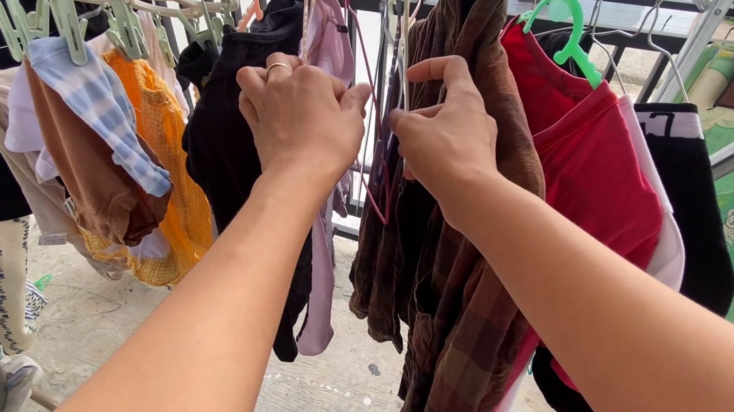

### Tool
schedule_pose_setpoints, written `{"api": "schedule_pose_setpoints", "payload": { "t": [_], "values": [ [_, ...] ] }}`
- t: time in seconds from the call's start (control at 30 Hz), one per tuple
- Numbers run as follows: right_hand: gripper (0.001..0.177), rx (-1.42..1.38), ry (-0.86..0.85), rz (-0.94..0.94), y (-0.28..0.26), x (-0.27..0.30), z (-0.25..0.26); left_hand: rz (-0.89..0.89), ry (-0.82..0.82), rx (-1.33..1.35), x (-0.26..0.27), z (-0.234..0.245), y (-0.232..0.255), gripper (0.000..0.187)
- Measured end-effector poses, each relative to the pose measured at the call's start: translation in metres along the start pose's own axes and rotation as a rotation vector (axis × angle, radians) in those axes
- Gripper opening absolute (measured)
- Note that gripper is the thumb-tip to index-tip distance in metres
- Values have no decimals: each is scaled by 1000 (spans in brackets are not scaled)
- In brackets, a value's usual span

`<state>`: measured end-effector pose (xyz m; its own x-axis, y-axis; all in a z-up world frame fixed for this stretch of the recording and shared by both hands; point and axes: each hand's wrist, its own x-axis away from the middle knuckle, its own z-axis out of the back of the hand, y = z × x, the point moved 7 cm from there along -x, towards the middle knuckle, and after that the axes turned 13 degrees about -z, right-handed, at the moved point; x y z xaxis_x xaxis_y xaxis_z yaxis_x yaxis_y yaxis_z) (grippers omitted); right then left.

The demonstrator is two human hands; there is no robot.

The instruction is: Hanging washed laundry items such as clothes, socks, and underwear onto a drying rack with clips and hangers on a balcony.

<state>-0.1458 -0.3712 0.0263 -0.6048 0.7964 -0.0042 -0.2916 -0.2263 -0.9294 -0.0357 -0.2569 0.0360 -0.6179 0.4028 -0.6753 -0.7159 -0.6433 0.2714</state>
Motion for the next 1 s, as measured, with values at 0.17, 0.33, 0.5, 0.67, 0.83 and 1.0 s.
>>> {"api": "schedule_pose_setpoints", "payload": {
  "t": [0.17, 0.33, 0.5, 0.67, 0.83, 1.0],
  "values": [
    [50, -68, -14, 0, 3, -10, -3, -44, 9, 13, -2, 0, 7, 31],
    [59, -111, -74, 24, 8, -22, -10, -25, -9, 36, -2, -1, 5, 22],
    [54, -88, -71, -24, 13, -24, -16, 27, -74, 64, -2, -7, -2, 20],
    [51, -100, -98, -31, 13, -25, -18, 77, -138, 82, -2, -7, -4, 20],
    [53, -76, -82, -46, 10, -20, -18, 110, -197, 109, -4, -15, -9, 25],
    [53, -107, -86, -75, 15, -23, -24, 111, -253, 121, -4, -18, -8, 39]
  ]
}}
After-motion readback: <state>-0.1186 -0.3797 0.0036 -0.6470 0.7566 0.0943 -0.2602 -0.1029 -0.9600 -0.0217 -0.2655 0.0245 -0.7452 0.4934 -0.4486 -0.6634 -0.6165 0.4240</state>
